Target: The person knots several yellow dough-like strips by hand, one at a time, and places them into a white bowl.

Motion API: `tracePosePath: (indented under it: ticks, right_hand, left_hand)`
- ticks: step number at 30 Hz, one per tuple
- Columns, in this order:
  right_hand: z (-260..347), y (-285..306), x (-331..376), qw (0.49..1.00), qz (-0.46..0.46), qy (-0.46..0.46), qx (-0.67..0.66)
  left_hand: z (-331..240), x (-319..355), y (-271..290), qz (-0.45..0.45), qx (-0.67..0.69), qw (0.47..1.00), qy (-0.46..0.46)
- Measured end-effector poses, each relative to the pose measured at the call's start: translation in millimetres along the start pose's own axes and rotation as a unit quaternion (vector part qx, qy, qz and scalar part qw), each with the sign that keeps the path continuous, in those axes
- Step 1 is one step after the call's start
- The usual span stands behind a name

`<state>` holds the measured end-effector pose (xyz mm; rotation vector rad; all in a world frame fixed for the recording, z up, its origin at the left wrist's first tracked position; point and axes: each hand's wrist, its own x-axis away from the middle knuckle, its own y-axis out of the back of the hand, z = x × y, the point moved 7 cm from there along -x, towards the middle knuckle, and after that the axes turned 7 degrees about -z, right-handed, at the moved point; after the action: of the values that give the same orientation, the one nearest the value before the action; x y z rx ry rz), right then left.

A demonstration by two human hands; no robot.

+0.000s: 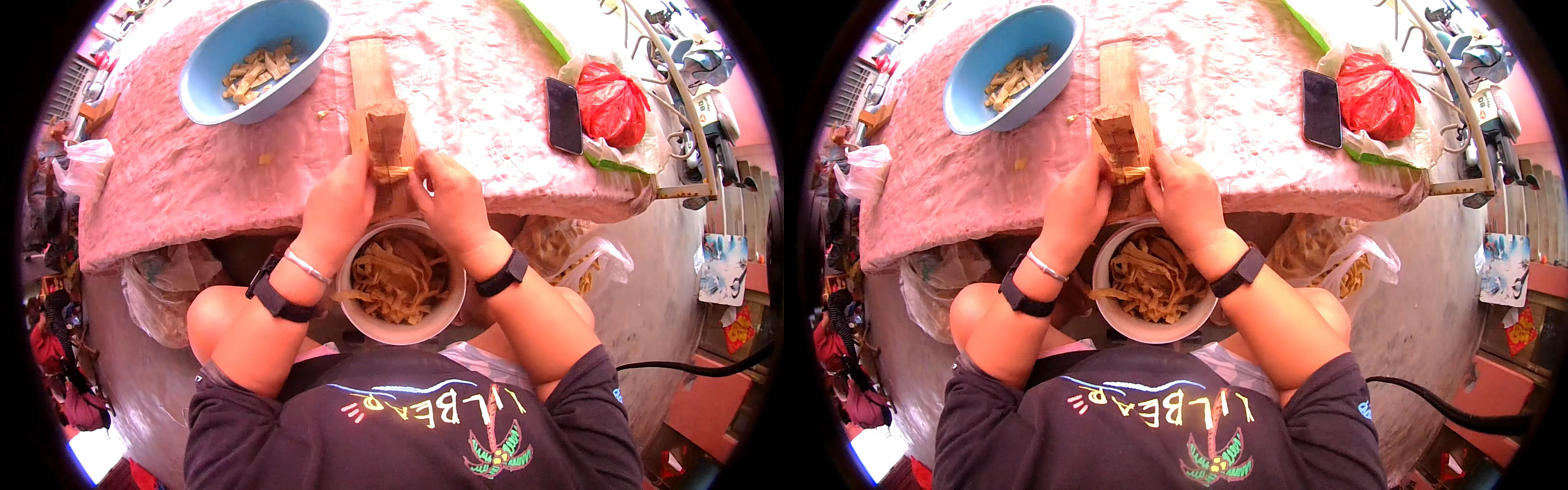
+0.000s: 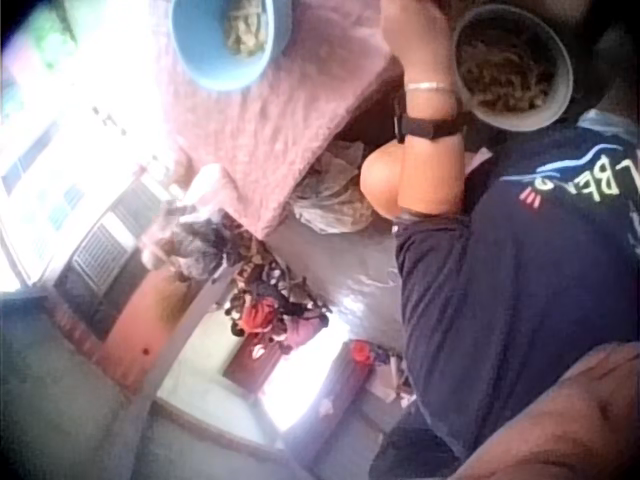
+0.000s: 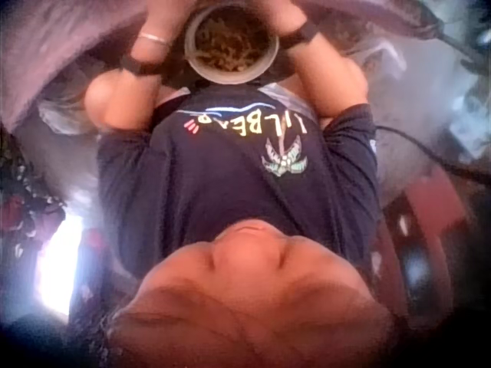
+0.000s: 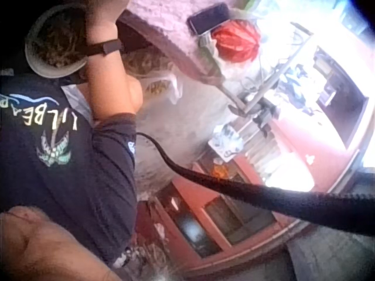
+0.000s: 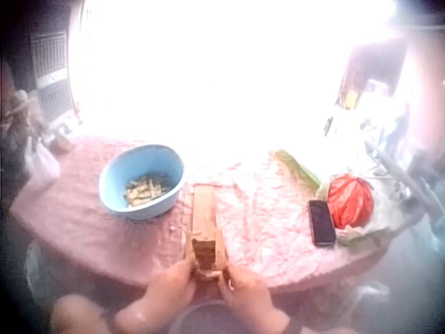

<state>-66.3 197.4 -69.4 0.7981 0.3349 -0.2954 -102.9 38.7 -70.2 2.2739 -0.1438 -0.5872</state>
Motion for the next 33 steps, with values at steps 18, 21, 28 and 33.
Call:
tracePosePath:
  ticks: [18,21,28,33]
  right_hand:
    - [48,35,25,0.883,0.056,-0.18,-0.431]
    - [40,47,14,0.817,0.016,-0.201,-0.541]
    - [-5,64,6,0.76,0.163,-0.194,-0.598]
    - [56,30,42,0.889,0.375,-0.031,-0.261]
  left_hand:
    - [-67,26,16,0.184,0.556,0.771,0.248]
    - [-64,32,12,0.237,0.537,0.762,0.274]
    - [-49,17,28,0.258,0.408,0.846,0.226]
    - [-74,17,40,0.236,0.313,0.92,0.025]
